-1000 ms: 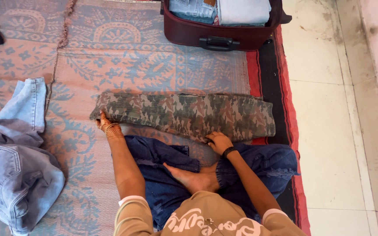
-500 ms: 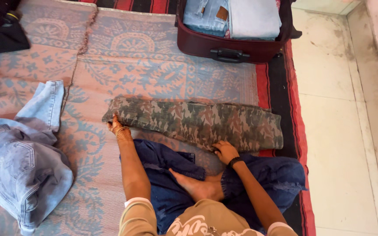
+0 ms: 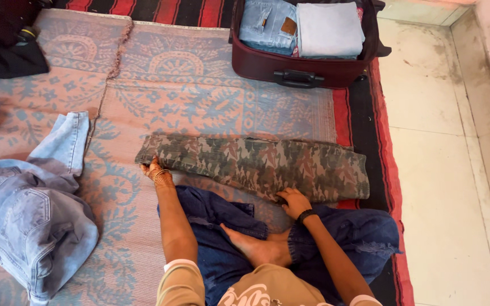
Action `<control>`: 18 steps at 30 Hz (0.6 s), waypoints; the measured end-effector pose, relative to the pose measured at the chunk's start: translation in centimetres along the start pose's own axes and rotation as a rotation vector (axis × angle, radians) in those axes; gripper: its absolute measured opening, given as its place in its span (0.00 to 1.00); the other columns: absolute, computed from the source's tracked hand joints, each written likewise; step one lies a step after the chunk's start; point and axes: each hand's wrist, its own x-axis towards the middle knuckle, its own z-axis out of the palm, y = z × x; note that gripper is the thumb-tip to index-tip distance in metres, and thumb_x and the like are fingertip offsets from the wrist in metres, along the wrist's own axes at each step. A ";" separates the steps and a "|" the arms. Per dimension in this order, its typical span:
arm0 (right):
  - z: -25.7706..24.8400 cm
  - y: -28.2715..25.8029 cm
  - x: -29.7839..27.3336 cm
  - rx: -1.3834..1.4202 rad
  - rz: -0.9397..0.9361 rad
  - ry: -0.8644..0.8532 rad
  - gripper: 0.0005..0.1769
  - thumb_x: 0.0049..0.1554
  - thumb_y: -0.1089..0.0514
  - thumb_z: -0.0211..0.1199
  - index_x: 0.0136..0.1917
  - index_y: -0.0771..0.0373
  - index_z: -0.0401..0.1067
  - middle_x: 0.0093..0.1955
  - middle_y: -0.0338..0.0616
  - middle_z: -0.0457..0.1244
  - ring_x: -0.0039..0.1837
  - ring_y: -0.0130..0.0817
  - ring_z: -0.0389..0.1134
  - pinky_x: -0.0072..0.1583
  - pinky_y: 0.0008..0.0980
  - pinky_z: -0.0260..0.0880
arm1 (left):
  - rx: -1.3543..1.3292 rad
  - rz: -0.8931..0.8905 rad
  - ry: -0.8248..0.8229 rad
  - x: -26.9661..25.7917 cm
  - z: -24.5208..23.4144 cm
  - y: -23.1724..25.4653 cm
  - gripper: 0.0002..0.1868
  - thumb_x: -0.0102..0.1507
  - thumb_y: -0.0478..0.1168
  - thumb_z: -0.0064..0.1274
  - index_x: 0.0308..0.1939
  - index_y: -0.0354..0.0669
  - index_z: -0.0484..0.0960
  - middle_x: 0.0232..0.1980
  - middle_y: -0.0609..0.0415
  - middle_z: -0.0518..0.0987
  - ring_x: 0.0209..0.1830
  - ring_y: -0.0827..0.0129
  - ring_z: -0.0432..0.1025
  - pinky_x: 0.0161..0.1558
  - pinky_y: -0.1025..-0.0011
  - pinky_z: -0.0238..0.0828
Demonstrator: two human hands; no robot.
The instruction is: The person folds a pair of camouflage pants and a pair of blue jeans by hand while sitting on the floor, then places them into an open suitcase.
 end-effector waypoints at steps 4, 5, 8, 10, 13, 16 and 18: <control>0.9 1.0 0.4 0.013 -0.020 0.020 0.27 0.52 0.64 0.65 0.66 0.54 0.72 0.62 0.43 0.64 0.66 0.47 0.62 0.66 0.42 0.64 | 0.038 0.012 0.024 -0.4 0.2 0.1 0.48 0.59 0.20 0.52 0.73 0.73 0.56 0.60 0.46 0.78 0.48 0.53 0.79 0.47 0.49 0.83; 1.1 1.2 0.5 0.006 -0.019 0.011 0.27 0.53 0.65 0.64 0.66 0.55 0.72 0.62 0.43 0.64 0.66 0.47 0.62 0.67 0.42 0.64 | 0.031 0.068 -0.010 -0.6 0.0 0.1 0.50 0.58 0.19 0.53 0.74 0.73 0.57 0.62 0.46 0.78 0.50 0.54 0.79 0.49 0.50 0.81; 1.5 1.7 0.6 0.027 -0.020 0.023 0.25 0.54 0.64 0.63 0.65 0.55 0.73 0.61 0.43 0.65 0.65 0.47 0.63 0.66 0.42 0.64 | 0.072 0.108 -0.006 -1.0 -0.2 0.2 0.51 0.59 0.20 0.56 0.76 0.75 0.56 0.65 0.47 0.77 0.55 0.56 0.77 0.52 0.51 0.78; 1.7 1.9 0.7 0.054 -0.021 0.045 0.23 0.54 0.64 0.63 0.64 0.54 0.74 0.61 0.42 0.65 0.65 0.47 0.63 0.66 0.42 0.64 | 0.119 0.092 0.032 -1.1 0.0 0.4 0.51 0.61 0.22 0.58 0.76 0.76 0.54 0.67 0.47 0.76 0.58 0.58 0.75 0.54 0.51 0.77; 1.7 2.2 1.1 0.048 -0.060 0.094 0.20 0.55 0.62 0.62 0.62 0.56 0.74 0.59 0.43 0.67 0.64 0.48 0.64 0.65 0.42 0.64 | 0.041 -0.014 0.141 -0.8 0.1 0.4 0.49 0.59 0.21 0.55 0.72 0.74 0.53 0.60 0.44 0.78 0.52 0.56 0.78 0.51 0.50 0.77; 1.5 2.2 1.7 0.030 -0.051 0.097 0.17 0.56 0.61 0.62 0.59 0.57 0.75 0.57 0.45 0.67 0.63 0.49 0.65 0.64 0.43 0.65 | -0.066 -0.053 -0.064 -0.7 0.1 0.8 0.26 0.59 0.22 0.60 0.60 0.39 0.77 0.53 0.42 0.83 0.45 0.47 0.80 0.47 0.43 0.83; 1.4 2.2 2.0 0.070 -0.045 0.164 0.17 0.57 0.61 0.60 0.60 0.56 0.74 0.60 0.46 0.68 0.61 0.51 0.66 0.61 0.46 0.67 | 0.012 -0.091 0.120 -1.2 0.6 1.2 0.18 0.58 0.26 0.61 0.50 0.44 0.78 0.46 0.44 0.84 0.41 0.49 0.79 0.44 0.42 0.81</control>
